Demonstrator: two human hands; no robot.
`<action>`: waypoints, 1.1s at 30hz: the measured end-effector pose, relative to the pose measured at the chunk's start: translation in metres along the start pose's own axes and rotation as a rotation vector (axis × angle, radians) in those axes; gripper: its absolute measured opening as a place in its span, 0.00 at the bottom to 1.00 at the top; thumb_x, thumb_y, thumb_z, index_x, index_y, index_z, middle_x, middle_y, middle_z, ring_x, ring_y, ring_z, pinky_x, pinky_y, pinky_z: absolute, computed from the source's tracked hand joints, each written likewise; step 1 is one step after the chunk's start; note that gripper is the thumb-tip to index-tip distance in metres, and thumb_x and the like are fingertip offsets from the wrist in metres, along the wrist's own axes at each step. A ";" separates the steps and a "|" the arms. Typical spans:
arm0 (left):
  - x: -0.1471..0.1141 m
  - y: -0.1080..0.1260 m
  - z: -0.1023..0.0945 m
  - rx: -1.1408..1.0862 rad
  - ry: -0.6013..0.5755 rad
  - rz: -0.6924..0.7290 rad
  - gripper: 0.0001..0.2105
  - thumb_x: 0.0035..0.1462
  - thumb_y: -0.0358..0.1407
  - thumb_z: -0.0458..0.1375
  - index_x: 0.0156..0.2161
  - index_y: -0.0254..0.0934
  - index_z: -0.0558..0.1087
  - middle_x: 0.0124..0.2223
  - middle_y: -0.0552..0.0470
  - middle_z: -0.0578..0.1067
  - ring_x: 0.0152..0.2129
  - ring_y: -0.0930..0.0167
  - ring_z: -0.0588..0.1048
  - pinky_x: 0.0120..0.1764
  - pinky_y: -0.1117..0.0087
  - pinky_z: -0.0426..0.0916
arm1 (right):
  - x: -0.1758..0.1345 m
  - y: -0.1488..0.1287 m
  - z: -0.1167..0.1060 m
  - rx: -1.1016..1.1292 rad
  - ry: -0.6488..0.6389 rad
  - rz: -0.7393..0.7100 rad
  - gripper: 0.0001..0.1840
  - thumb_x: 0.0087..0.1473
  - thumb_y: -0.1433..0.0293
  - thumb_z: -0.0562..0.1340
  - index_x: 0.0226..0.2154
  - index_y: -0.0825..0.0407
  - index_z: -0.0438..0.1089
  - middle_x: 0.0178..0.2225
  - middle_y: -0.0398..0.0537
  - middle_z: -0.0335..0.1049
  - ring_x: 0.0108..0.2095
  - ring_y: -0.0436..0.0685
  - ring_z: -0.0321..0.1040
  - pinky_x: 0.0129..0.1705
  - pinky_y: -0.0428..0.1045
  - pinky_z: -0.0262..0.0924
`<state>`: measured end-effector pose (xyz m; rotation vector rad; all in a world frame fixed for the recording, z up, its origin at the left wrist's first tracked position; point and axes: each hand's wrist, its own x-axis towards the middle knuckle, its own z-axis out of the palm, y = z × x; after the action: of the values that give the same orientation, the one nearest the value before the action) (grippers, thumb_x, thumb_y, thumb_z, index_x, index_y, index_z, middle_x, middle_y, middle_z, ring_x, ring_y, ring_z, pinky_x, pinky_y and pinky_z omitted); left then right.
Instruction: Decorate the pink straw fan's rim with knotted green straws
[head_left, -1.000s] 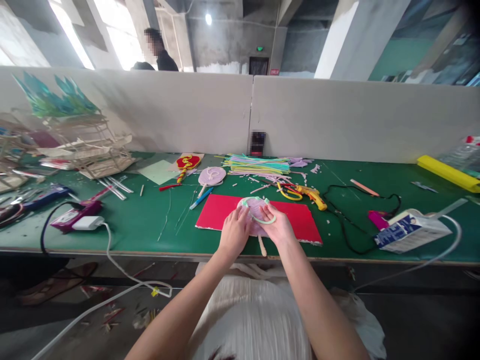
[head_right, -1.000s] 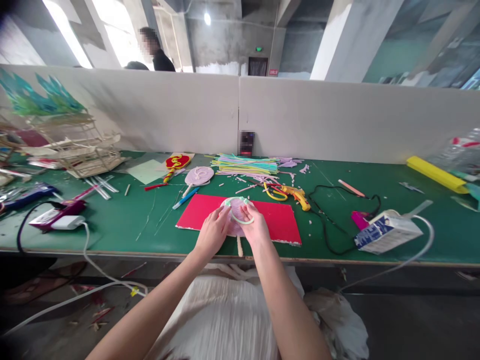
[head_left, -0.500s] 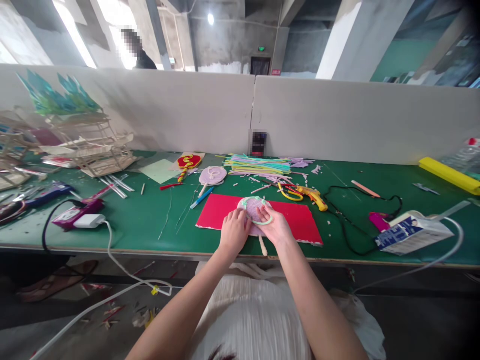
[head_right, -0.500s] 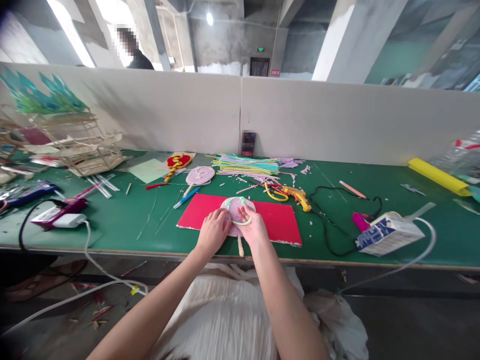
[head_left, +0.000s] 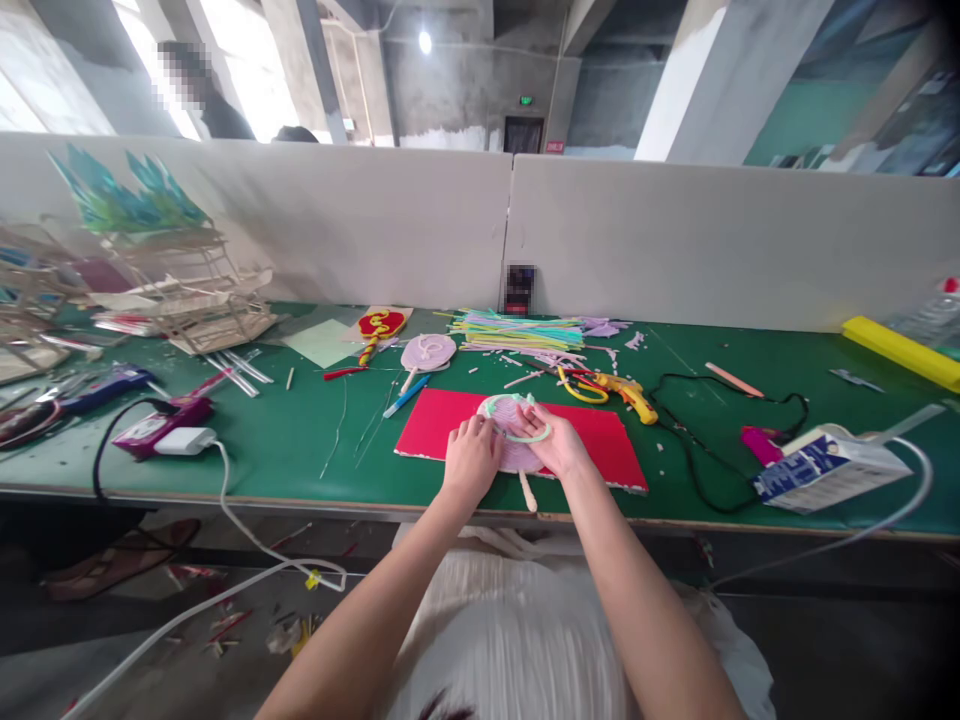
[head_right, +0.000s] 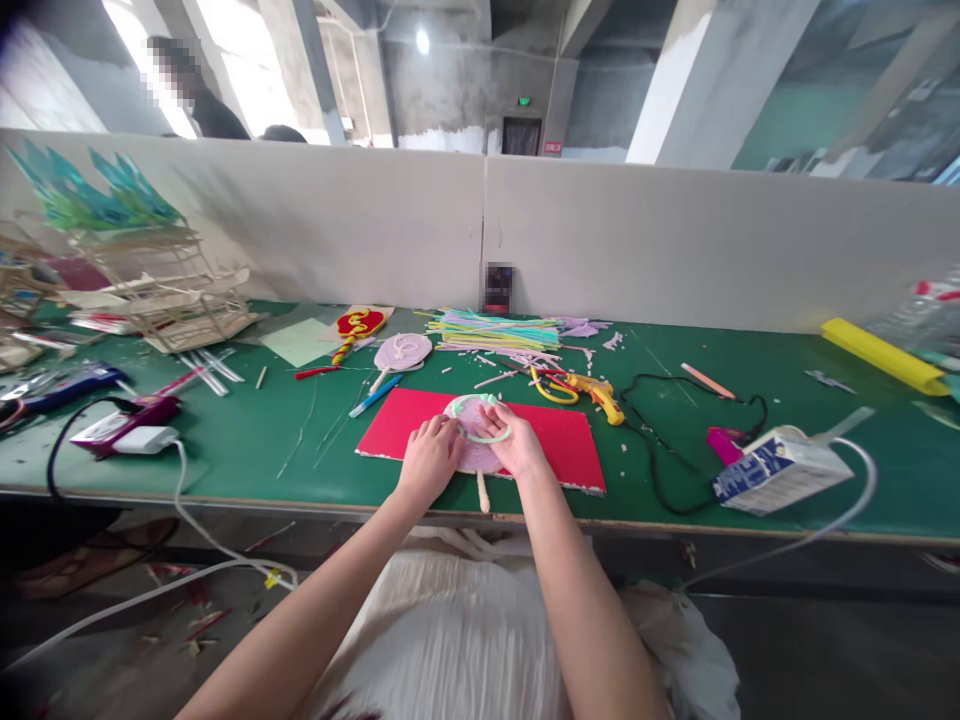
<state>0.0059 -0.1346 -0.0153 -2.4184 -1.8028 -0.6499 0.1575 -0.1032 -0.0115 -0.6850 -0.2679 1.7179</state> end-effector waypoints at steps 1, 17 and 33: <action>0.000 0.000 0.001 0.001 0.002 0.001 0.14 0.62 0.38 0.45 0.49 0.37 0.66 0.50 0.46 0.69 0.45 0.63 0.67 0.44 0.61 0.62 | 0.000 0.001 -0.002 0.008 -0.013 -0.011 0.10 0.53 0.78 0.56 0.25 0.52 0.70 0.25 0.45 0.74 0.38 0.54 0.73 0.49 0.58 0.63; -0.002 -0.001 0.005 -0.012 0.014 0.086 0.16 0.61 0.36 0.46 0.51 0.33 0.65 0.51 0.43 0.70 0.51 0.64 0.64 0.53 0.63 0.59 | 0.003 0.007 -0.006 -0.055 -0.074 -0.062 0.07 0.48 0.79 0.60 0.25 0.53 0.69 0.23 0.43 0.74 0.37 0.53 0.74 0.45 0.52 0.65; 0.026 -0.010 -0.016 0.131 -0.268 0.199 0.10 0.59 0.28 0.47 0.38 0.31 0.70 0.36 0.42 0.74 0.33 0.64 0.76 0.36 0.66 0.69 | 0.003 0.007 -0.001 -0.088 -0.014 -0.051 0.08 0.48 0.82 0.58 0.25 0.54 0.69 0.23 0.45 0.74 0.32 0.51 0.74 0.42 0.49 0.68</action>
<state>-0.0022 -0.1123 0.0066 -2.6492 -1.5943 -0.1917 0.1522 -0.1023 -0.0172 -0.7249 -0.3690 1.6706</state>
